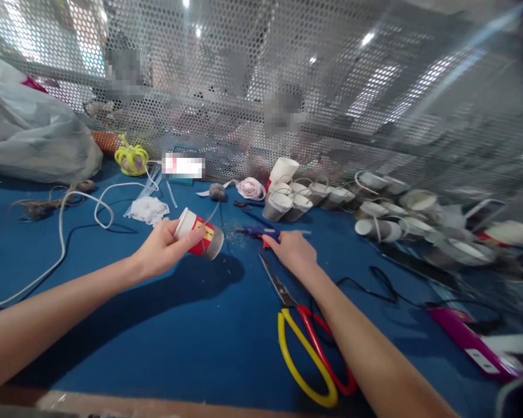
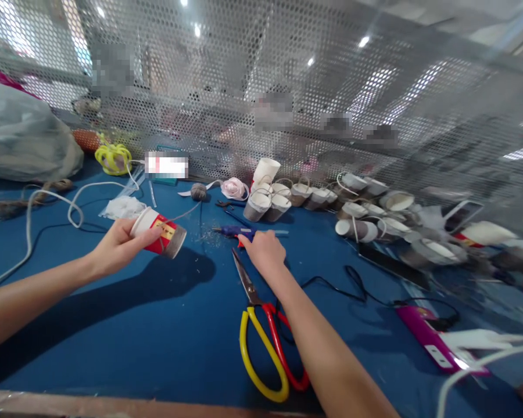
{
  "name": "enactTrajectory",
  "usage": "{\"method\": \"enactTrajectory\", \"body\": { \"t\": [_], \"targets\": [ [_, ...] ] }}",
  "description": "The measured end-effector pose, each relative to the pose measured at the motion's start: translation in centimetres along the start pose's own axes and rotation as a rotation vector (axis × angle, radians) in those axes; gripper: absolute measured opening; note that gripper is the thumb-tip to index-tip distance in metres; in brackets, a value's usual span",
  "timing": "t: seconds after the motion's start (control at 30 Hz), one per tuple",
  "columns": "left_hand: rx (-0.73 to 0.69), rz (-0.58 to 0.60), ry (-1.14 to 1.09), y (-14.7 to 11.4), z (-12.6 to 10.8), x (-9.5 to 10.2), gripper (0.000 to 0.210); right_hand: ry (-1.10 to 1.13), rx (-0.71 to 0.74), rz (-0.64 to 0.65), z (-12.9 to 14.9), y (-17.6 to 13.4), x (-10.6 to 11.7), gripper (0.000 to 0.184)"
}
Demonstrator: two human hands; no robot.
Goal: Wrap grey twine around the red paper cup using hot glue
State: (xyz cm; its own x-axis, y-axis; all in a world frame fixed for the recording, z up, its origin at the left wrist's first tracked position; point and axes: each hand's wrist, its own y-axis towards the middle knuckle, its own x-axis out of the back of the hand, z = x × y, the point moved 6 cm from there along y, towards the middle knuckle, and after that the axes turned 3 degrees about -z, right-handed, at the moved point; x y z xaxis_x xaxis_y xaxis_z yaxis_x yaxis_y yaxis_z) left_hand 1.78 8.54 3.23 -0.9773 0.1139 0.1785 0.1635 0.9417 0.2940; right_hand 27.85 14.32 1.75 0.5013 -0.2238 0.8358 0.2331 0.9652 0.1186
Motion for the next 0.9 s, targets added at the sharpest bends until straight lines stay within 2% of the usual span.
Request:
{"method": "enactTrajectory", "body": {
  "t": [0.1, 0.2, 0.27, 0.3, 0.33, 0.37, 0.43, 0.5, 0.53, 0.6, 0.7, 0.8, 0.9],
  "targets": [
    [-0.031, 0.034, 0.026, -0.4, -0.3, -0.5, 0.028, 0.027, 0.131, 0.078, 3.0, -1.4, 0.0, 0.029],
    [-0.053, 0.065, 0.056, -1.0, -0.7, -1.1, 0.029, 0.175, 0.235, 0.313, 6.7, -3.7, -1.5, 0.048],
    [-0.071, 0.113, 0.099, -1.5, -1.0, -1.6, 0.031, 0.521, 0.247, 0.621, 9.1, -5.7, -3.2, 0.056],
    [-0.081, 0.139, 0.128, -1.7, -1.1, -1.8, 0.032, 0.645, 0.234, 0.710, 10.0, -6.4, -3.8, 0.054],
    [-0.088, 0.160, 0.159, -1.9, -1.1, -2.0, 0.032, 0.746, 0.217, 0.743, 10.6, -6.9, -4.1, 0.048],
    [-0.092, 0.176, 0.187, -2.0, -1.2, -2.1, 0.032, 0.813, 0.201, 0.717, 10.9, -7.1, -4.1, 0.040],
    [-0.082, 0.193, 0.223, -2.2, -1.0, -2.2, 0.031, 0.870, 0.194, 0.568, 11.0, -7.1, -3.6, 0.026],
    [-0.041, 0.198, 0.204, -2.3, -0.8, -2.3, 0.033, 0.891, 0.207, 0.438, 10.8, -7.2, -2.6, 0.019],
    [-0.013, 0.200, 0.173, -2.3, -0.6, -2.4, 0.033, 0.903, 0.212, 0.414, 10.7, -7.3, -2.2, 0.017],
    [0.040, 0.199, 0.101, -2.2, -0.3, -2.5, 0.032, 0.884, 0.219, 0.398, 10.3, -7.4, -1.6, 0.018],
    [0.068, 0.196, 0.054, -2.2, -0.2, -2.6, 0.031, 0.714, 0.246, 0.370, 9.6, -7.2, -1.5, 0.030],
    [0.042, 0.212, 0.071, -2.4, -0.6, -2.7, 0.031, 0.642, 0.217, 0.425, 8.9, -6.8, -2.6, 0.045],
    [0.003, 0.242, 0.111, -2.7, -0.9, -2.7, 0.031, 0.813, 0.135, 0.686, 9.2, -7.5, -4.6, 0.047]
  ]
}}
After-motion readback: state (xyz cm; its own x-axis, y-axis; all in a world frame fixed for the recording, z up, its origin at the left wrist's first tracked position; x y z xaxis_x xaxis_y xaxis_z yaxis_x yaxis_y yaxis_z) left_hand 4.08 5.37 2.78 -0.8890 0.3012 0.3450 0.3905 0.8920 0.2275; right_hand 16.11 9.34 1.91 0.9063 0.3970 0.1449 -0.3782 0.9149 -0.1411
